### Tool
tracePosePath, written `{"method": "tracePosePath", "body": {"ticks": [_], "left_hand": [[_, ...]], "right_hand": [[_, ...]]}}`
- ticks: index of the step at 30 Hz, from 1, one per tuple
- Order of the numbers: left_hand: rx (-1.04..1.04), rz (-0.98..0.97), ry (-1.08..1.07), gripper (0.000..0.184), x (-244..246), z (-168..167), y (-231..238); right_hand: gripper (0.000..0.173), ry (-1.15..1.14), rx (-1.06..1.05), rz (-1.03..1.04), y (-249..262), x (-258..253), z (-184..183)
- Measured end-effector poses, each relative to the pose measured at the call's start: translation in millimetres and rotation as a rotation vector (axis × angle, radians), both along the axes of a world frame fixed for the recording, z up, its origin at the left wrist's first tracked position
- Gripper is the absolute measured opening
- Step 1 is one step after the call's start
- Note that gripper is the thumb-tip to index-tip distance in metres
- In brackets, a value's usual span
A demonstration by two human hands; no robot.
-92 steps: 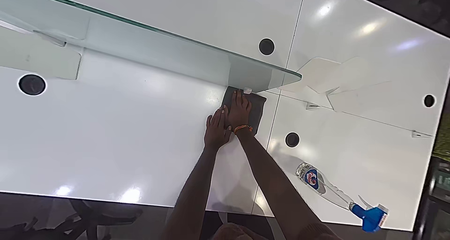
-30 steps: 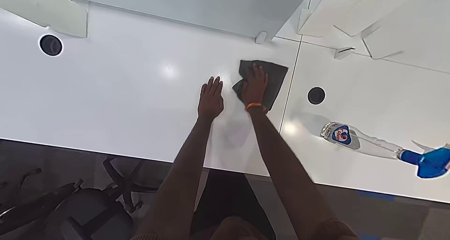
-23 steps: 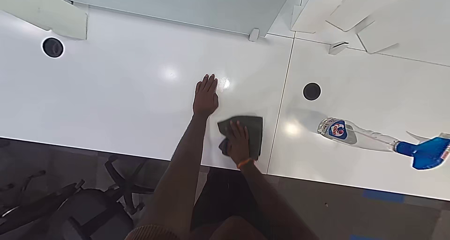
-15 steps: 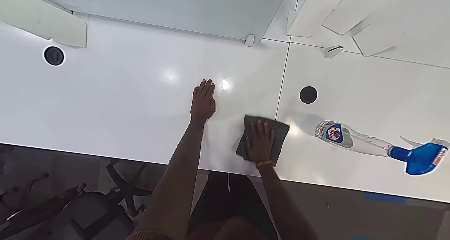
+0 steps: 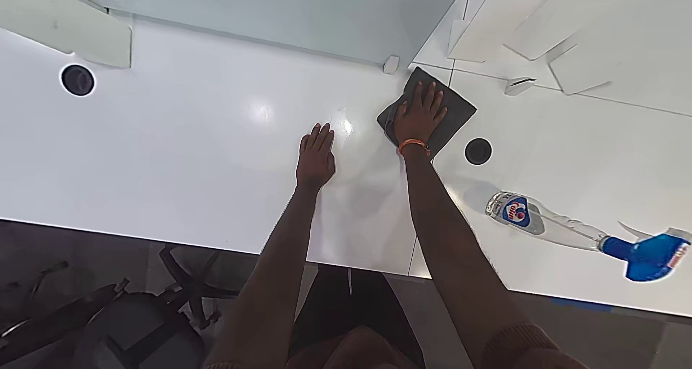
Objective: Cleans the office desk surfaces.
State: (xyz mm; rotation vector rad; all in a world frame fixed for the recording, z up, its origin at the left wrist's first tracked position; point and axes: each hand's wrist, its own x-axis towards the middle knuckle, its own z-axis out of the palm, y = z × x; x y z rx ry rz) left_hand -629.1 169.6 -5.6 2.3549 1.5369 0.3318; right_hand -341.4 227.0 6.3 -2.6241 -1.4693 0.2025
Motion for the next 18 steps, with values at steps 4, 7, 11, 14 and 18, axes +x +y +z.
{"method": "tracePosePath", "body": {"ticks": [4,7,11,14,18], "left_hand": [[0.019,-0.015,-0.014,0.056,-0.4,-2.4,1.4],[0.036,-0.022,-0.022,0.055,-2.9,-3.2,0.3],[0.032,-0.022,-0.019,0.056,-1.6,-3.2,1.9],[0.035,-0.022,-0.008,0.055,-0.7,-3.7,1.5],[0.037,-0.024,-0.017,0.055,-2.6,-3.5,3.1]], "right_hand": [[0.059,0.041,0.050,0.052,-40.1,-50.0,0.4],[0.062,0.111,0.023,0.254,-119.6,-88.8,2.0],[0.062,0.167,-0.101,0.375,-234.1,-129.3,9.3],[0.058,0.197,-0.138,0.475,-311.3,-164.3,15.4],[0.060,0.221,-0.139,0.532,-376.0,-184.7,17.8]]}}
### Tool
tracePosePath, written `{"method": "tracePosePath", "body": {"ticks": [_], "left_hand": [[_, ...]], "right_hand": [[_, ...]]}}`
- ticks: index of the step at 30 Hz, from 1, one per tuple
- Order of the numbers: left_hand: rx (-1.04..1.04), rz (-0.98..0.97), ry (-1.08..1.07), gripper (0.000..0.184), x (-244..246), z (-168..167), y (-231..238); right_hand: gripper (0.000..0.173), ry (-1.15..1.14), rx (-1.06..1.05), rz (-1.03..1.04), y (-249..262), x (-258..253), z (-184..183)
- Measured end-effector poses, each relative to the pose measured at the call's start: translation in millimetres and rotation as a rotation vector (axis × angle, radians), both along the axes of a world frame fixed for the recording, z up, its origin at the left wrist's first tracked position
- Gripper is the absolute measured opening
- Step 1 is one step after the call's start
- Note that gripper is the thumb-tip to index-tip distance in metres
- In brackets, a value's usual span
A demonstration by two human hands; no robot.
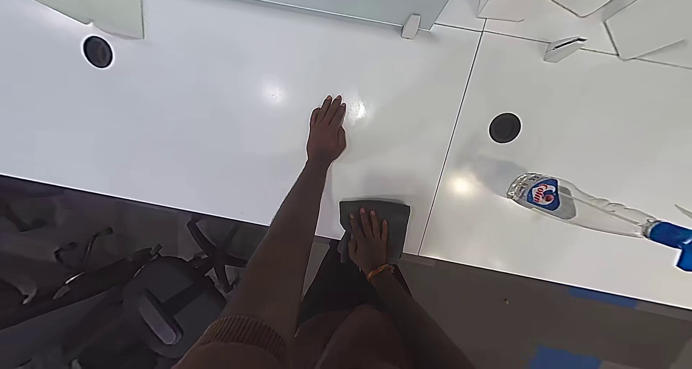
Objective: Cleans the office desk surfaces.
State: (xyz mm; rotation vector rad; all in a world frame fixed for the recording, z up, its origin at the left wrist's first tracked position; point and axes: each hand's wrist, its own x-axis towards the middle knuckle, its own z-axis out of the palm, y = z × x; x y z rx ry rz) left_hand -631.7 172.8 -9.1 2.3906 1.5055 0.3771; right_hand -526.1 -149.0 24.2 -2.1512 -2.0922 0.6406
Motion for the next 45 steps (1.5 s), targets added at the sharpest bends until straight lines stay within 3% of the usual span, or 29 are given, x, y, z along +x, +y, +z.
{"method": "tracePosePath", "body": {"ticks": [5,14,17,22,25,29,35,40,45], "left_hand": [[0.020,-0.003,-0.031,0.055,0.6,0.3,0.4],[0.042,0.008,-0.063,0.051,-0.4,-3.8,-1.0],[0.074,0.024,-0.087,0.051,-2.2,-6.5,0.2],[0.120,0.072,-0.117,0.048,-0.9,-6.9,-2.4],[0.141,0.081,-0.141,0.045,-3.0,-9.1,-5.1],[0.116,0.170,-0.284,0.046,-13.8,-4.6,-18.8],[0.026,0.165,-0.027,0.050,-92.2,15.0,-65.9],[-0.057,0.172,0.117,0.059,-111.3,2.1,-78.3],[-0.075,0.181,0.127,0.061,-110.6,3.0,-76.0]], "right_hand": [[0.058,-0.029,0.027,0.006,13.1,15.0,-3.4],[0.069,-0.044,0.021,-0.069,158.2,36.5,-10.7],[0.067,-0.100,0.045,-0.081,182.0,34.4,-16.0],[0.067,-0.087,0.083,-0.121,125.7,-10.2,-14.3],[0.064,-0.051,0.017,0.008,76.0,-20.4,-13.4],[0.062,-0.079,0.028,0.074,37.8,35.5,-9.6],[0.070,-0.185,0.041,-0.093,-10.9,109.2,-9.4],[0.072,-0.240,0.031,-0.139,10.4,101.5,-10.4],[0.072,-0.232,0.023,-0.189,105.2,102.4,-12.1]]}}
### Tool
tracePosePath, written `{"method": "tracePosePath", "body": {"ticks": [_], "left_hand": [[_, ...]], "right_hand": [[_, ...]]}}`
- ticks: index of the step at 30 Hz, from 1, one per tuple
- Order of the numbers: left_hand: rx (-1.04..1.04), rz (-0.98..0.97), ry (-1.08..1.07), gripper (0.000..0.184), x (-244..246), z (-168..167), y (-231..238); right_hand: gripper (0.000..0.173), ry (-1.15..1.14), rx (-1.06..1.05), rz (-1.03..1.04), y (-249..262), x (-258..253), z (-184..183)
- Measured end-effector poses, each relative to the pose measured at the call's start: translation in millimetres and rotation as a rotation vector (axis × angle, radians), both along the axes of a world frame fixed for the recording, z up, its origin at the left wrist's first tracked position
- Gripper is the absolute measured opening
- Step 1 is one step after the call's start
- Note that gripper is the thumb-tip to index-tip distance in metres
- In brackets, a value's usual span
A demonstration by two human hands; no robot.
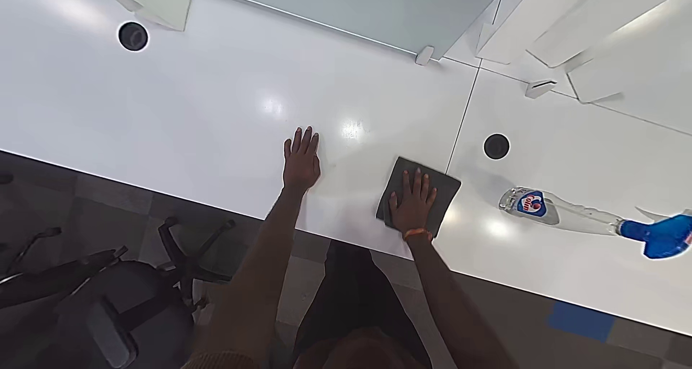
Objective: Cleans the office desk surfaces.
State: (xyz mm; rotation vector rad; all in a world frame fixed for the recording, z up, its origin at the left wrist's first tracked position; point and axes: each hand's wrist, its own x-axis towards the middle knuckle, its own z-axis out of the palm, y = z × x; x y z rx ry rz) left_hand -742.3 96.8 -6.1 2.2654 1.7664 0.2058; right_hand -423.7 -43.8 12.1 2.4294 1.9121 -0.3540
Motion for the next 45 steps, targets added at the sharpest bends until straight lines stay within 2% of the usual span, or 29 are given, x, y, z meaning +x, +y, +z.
{"method": "tracePosePath", "body": {"ticks": [4,7,10,14,17,19,22,25,27,29,31,33,36,38,45], "left_hand": [[0.006,0.007,-0.018,0.061,-0.3,0.4,0.3],[0.005,0.007,-0.034,0.060,-1.1,1.7,0.2],[0.002,0.001,-0.039,0.060,-2.0,1.7,0.6],[-0.011,0.001,-0.057,0.060,-2.9,3.6,-0.1],[0.006,0.003,-0.069,0.058,-3.2,2.7,0.9],[0.031,0.005,-0.074,0.058,-3.8,-0.9,1.6],[0.034,0.005,-0.074,0.058,-4.4,-0.6,2.8],[0.039,0.005,-0.066,0.058,-3.7,-1.8,2.2],[0.044,0.005,-0.059,0.058,-4.1,-1.3,2.3],[0.038,0.004,-0.064,0.058,-3.8,-0.6,2.2],[0.040,0.004,-0.065,0.059,-5.0,-1.2,3.1],[0.031,0.004,-0.067,0.059,-4.0,-2.5,4.1],[0.038,0.011,-0.057,0.059,-5.2,-3.4,2.8],[0.038,0.009,-0.057,0.059,-4.4,-2.2,2.7],[0.035,0.018,-0.067,0.059,-3.9,-1.3,1.2]], "right_hand": [[0.067,0.025,0.041,-0.062,84.9,-4.3,-1.3],[0.065,0.055,0.054,-0.101,99.8,-24.5,1.2],[0.051,0.177,0.124,0.021,70.7,-55.8,1.0],[0.034,0.416,0.108,0.317,-16.8,-122.1,7.5],[0.029,0.534,0.113,0.562,-66.3,-135.9,4.6],[0.024,0.603,0.015,0.733,-63.8,-116.3,9.3],[0.025,0.608,-0.059,0.876,-17.6,-80.1,10.0],[0.028,0.547,0.016,0.706,32.1,-72.8,1.8],[0.024,0.561,0.135,0.556,50.2,-90.9,-1.4],[0.024,0.551,0.073,0.502,40.0,-117.1,1.7],[0.029,0.604,-0.066,0.584,8.4,-139.6,12.2],[0.023,0.738,-0.051,0.694,-32.4,-145.3,11.1],[0.021,0.833,-0.031,0.825,-68.6,-123.9,4.7],[0.020,0.791,0.009,0.838,-77.0,-99.8,5.5],[0.026,0.575,0.277,0.519,-70.4,-8.5,-5.1]]}}
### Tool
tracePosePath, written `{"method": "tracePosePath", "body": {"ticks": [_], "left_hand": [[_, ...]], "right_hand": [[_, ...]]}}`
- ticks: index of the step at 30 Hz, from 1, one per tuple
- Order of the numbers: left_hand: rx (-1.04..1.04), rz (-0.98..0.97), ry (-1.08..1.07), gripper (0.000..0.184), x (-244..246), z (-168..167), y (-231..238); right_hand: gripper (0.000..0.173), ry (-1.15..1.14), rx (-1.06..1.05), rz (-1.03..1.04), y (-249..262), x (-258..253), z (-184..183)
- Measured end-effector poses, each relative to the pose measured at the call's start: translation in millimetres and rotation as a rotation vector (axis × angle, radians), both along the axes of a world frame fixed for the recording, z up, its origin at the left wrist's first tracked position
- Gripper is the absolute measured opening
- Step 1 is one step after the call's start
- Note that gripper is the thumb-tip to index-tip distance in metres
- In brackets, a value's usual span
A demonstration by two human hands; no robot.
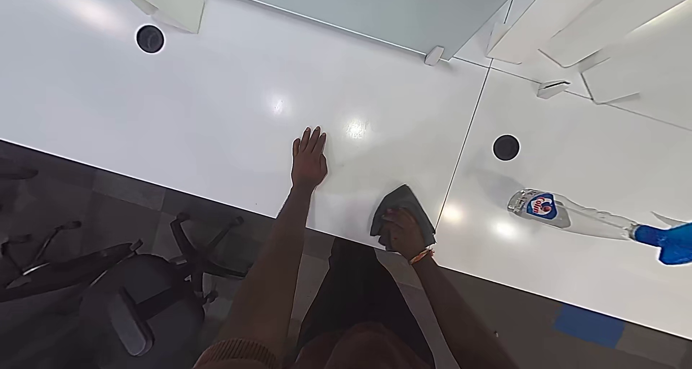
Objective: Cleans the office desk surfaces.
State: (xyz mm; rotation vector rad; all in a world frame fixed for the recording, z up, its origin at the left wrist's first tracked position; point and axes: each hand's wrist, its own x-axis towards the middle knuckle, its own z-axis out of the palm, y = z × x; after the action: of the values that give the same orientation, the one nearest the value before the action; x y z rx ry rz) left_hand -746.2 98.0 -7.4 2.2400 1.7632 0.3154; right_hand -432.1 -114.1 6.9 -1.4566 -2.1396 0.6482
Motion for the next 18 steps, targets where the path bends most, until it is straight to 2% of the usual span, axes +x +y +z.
{"method": "tracePosePath", "body": {"ticks": [4,6,8,10,13,18], "left_hand": [[0.001,0.008,0.010,0.058,2.6,1.8,1.7],[-0.005,0.016,0.025,0.058,4.1,2.0,0.7],[-0.023,0.022,0.048,0.058,5.0,2.1,0.9],[-0.031,0.020,0.058,0.058,6.2,1.4,0.2],[-0.020,0.028,0.062,0.058,4.7,-1.5,1.4],[-0.031,0.026,0.062,0.058,6.4,3.0,2.1]], "right_hand": [[0.030,-0.139,-0.013,-0.180,41.6,32.6,0.1],[0.048,-0.314,-0.120,-0.268,67.6,27.3,3.9],[0.076,-0.509,-0.261,-0.285,94.0,9.4,9.9],[0.094,-0.569,-0.333,-0.253,113.0,-11.8,15.4],[0.091,-0.593,-0.362,-0.193,138.2,-36.2,17.7],[0.071,-0.574,-0.315,-0.263,174.4,-44.1,13.3]]}}
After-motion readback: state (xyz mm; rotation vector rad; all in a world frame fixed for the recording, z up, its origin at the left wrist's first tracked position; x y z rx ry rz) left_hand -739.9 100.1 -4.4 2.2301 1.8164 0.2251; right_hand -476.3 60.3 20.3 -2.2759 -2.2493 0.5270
